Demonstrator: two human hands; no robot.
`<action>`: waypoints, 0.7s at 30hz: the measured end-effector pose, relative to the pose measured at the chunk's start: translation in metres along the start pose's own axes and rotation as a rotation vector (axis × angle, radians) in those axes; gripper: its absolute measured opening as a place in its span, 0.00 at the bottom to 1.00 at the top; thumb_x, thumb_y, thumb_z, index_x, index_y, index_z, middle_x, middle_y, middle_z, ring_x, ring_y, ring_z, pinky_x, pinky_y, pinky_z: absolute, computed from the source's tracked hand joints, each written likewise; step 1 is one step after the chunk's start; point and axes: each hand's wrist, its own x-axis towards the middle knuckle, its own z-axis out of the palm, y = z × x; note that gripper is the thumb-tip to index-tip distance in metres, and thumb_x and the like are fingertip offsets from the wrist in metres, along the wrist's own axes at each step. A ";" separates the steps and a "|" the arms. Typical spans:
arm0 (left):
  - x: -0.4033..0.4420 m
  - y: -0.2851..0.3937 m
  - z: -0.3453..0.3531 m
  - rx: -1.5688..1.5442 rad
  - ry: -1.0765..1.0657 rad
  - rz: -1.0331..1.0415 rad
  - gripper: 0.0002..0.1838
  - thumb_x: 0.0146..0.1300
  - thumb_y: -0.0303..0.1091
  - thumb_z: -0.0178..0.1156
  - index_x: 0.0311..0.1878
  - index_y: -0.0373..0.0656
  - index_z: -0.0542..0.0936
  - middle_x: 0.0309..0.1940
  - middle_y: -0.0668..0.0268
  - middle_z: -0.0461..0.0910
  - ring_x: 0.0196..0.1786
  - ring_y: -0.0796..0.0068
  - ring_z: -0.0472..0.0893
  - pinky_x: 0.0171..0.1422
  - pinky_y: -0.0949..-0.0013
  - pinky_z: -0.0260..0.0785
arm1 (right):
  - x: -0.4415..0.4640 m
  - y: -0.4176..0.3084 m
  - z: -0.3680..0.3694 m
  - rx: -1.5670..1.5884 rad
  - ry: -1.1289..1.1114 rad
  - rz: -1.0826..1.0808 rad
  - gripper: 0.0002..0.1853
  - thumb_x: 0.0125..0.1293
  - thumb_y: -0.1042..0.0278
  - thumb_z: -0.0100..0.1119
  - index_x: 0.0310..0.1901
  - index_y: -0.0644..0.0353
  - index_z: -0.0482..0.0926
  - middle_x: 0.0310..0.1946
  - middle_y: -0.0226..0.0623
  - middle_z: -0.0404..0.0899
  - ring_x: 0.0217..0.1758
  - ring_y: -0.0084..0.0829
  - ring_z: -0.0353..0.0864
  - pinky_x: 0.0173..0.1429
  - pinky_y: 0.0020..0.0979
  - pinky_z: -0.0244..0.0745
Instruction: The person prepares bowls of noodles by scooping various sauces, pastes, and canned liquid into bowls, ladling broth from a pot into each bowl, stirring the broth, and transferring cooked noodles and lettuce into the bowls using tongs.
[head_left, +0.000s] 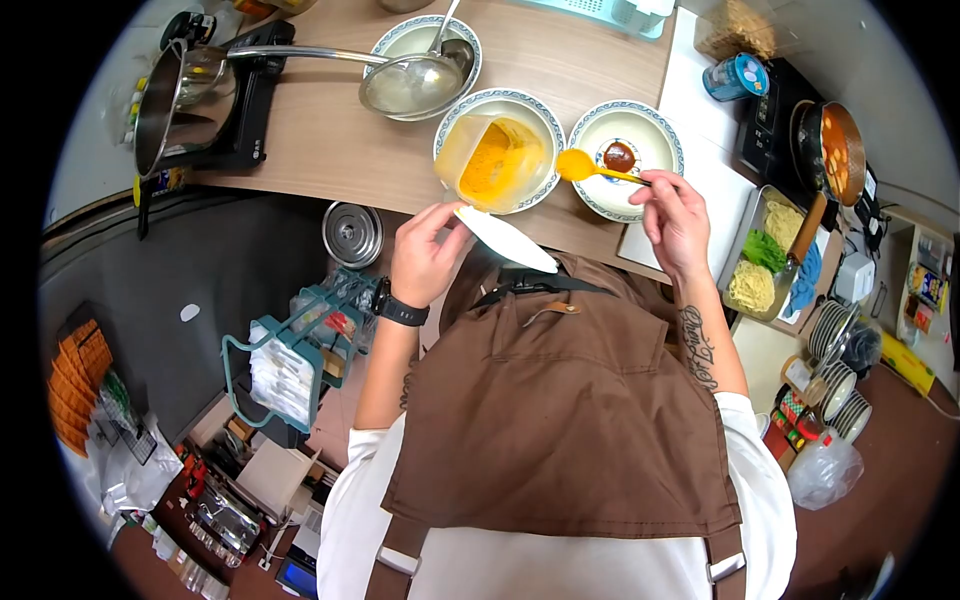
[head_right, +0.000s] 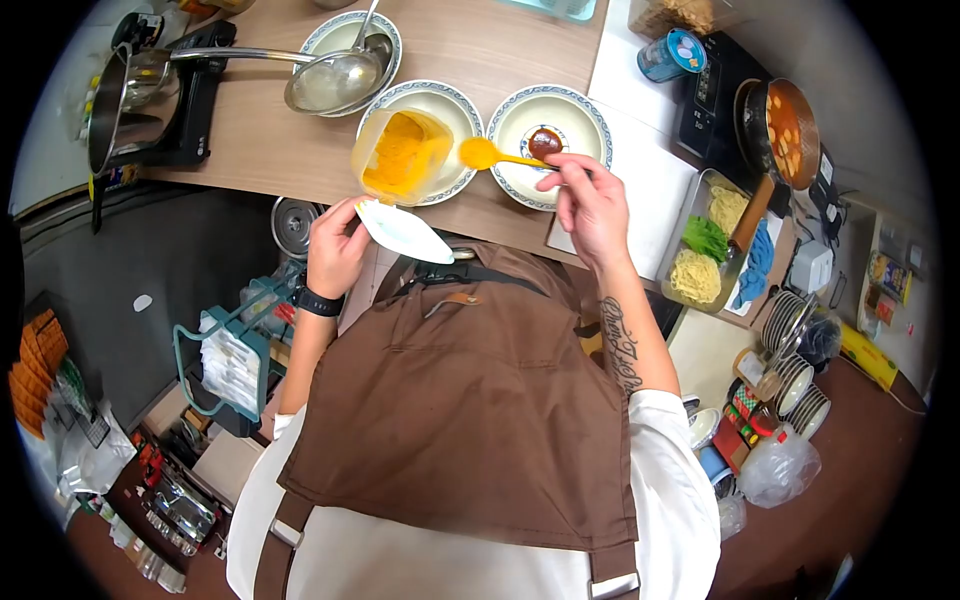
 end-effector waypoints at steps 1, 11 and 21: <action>0.001 -0.001 0.001 0.001 0.002 -0.001 0.12 0.61 0.22 0.64 0.49 0.33 0.82 0.38 0.54 0.85 0.40 0.61 0.86 0.46 0.66 0.76 | -0.003 0.005 -0.011 -0.029 0.074 -0.031 0.13 0.78 0.68 0.51 0.52 0.68 0.80 0.34 0.41 0.86 0.15 0.15 0.63 0.19 0.16 0.58; 0.020 0.014 0.019 -0.019 -0.045 -0.012 0.12 0.62 0.23 0.65 0.49 0.33 0.82 0.38 0.55 0.85 0.39 0.63 0.86 0.46 0.67 0.76 | -0.014 0.013 -0.054 -0.971 0.158 -0.551 0.10 0.69 0.79 0.60 0.50 0.66 0.86 0.38 0.42 0.89 0.41 0.29 0.90 0.46 0.26 0.81; 0.078 0.035 0.081 -0.250 -0.154 -0.110 0.12 0.68 0.31 0.66 0.44 0.30 0.81 0.34 0.61 0.85 0.38 0.75 0.84 0.47 0.70 0.75 | 0.007 -0.054 -0.023 -0.691 -0.076 -0.583 0.17 0.70 0.75 0.58 0.58 0.65 0.81 0.32 0.36 0.84 0.28 0.24 0.79 0.35 0.24 0.74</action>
